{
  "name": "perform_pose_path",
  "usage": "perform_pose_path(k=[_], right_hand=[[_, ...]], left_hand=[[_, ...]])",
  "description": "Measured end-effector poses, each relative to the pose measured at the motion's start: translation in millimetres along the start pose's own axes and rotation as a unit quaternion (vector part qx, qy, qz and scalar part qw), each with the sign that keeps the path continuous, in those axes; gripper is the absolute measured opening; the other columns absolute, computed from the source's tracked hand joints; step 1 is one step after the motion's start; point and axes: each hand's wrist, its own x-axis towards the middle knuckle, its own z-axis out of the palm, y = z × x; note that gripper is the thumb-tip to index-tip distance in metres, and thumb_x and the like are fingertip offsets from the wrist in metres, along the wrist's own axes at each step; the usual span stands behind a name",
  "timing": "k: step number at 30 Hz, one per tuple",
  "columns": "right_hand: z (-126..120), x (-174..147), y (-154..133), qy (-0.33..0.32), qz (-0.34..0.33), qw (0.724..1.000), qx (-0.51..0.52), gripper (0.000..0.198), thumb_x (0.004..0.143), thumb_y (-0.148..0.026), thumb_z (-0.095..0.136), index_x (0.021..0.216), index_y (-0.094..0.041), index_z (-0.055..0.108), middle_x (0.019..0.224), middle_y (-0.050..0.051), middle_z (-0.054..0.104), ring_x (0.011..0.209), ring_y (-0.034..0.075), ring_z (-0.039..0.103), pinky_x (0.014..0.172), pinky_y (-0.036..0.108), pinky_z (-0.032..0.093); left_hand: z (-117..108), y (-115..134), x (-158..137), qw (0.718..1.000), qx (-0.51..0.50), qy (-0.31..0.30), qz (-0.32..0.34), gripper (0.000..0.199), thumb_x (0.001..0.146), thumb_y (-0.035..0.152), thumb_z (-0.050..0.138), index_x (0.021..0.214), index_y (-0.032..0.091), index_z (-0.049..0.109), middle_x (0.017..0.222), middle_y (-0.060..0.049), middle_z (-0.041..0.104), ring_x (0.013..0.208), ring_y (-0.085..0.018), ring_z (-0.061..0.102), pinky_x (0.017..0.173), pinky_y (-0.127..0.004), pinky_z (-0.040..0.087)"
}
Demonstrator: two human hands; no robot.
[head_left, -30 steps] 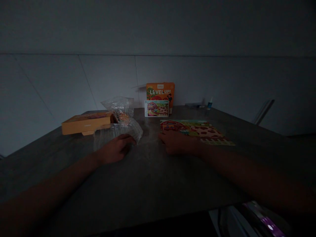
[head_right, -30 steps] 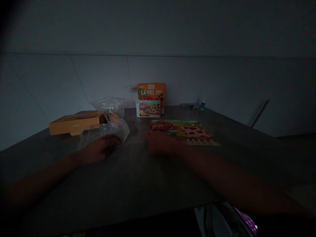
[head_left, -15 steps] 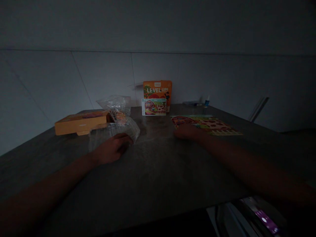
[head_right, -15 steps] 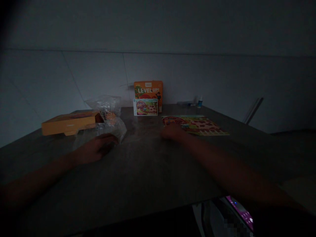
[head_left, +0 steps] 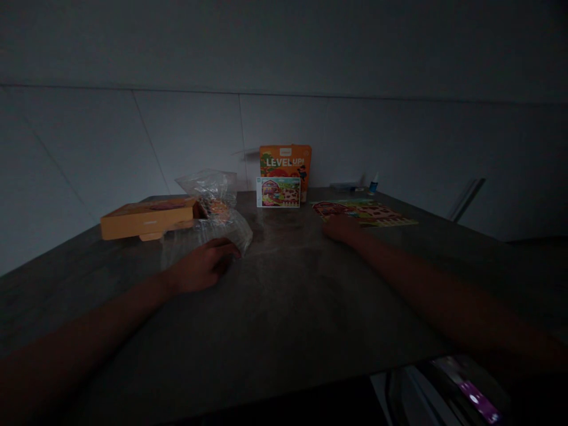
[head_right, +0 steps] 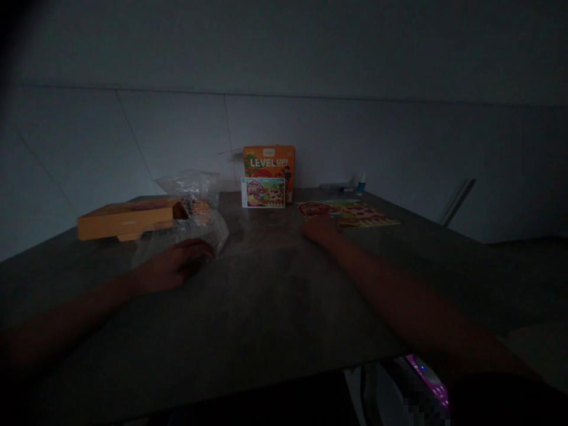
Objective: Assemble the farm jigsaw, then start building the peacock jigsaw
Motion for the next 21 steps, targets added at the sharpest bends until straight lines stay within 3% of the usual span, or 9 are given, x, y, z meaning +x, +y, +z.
perform_pose_path(k=[5, 9, 14, 21], right_hand=[[1, 3, 2, 0.024, 0.070, 0.997, 0.004, 0.054, 0.097, -0.037, 0.043, 0.134, -0.002, 0.061, 0.130, 0.030, 0.062, 0.123, 0.039, 0.058, 0.102, 0.053, 0.044], [1, 5, 1, 0.048, 0.090, 0.995, 0.008, 0.050, 0.094, -0.038, 0.049, 0.127, -0.005, 0.067, 0.125, 0.025, 0.066, 0.119, 0.036, 0.062, 0.101, 0.046, 0.046], [1, 1, -6, 0.090, 0.131, 0.987, -0.005, 0.059, 0.088, -0.039, 0.056, 0.132, -0.001, 0.062, 0.136, 0.031, 0.056, 0.128, 0.043, 0.054, 0.102, 0.052, 0.046], [-1, -3, -11, 0.103, 0.103, 0.989, -0.016, 0.039, 0.091, -0.021, 0.051, 0.119, -0.004, 0.071, 0.121, 0.026, 0.067, 0.111, 0.035, 0.067, 0.093, 0.041, 0.052]], left_hand=[[0, -2, 0, 1.000, 0.001, -0.009, -0.008, 0.029, 0.090, 0.012, 0.044, 0.109, 0.021, 0.064, 0.114, -0.007, 0.067, 0.106, -0.024, 0.066, 0.094, -0.037, 0.056], [-1, 0, 0, 0.999, -0.015, -0.031, -0.030, 0.030, 0.090, 0.012, 0.043, 0.109, 0.020, 0.064, 0.117, -0.006, 0.066, 0.108, -0.023, 0.065, 0.098, -0.038, 0.054], [0, 0, 1, 0.998, -0.024, -0.039, -0.040, 0.031, 0.089, 0.011, 0.044, 0.111, 0.020, 0.065, 0.119, -0.007, 0.065, 0.111, -0.023, 0.064, 0.101, -0.038, 0.052], [-2, 2, 2, 0.997, -0.028, -0.049, -0.054, 0.029, 0.092, 0.015, 0.043, 0.110, 0.020, 0.065, 0.119, -0.008, 0.064, 0.111, -0.023, 0.063, 0.101, -0.040, 0.052]])
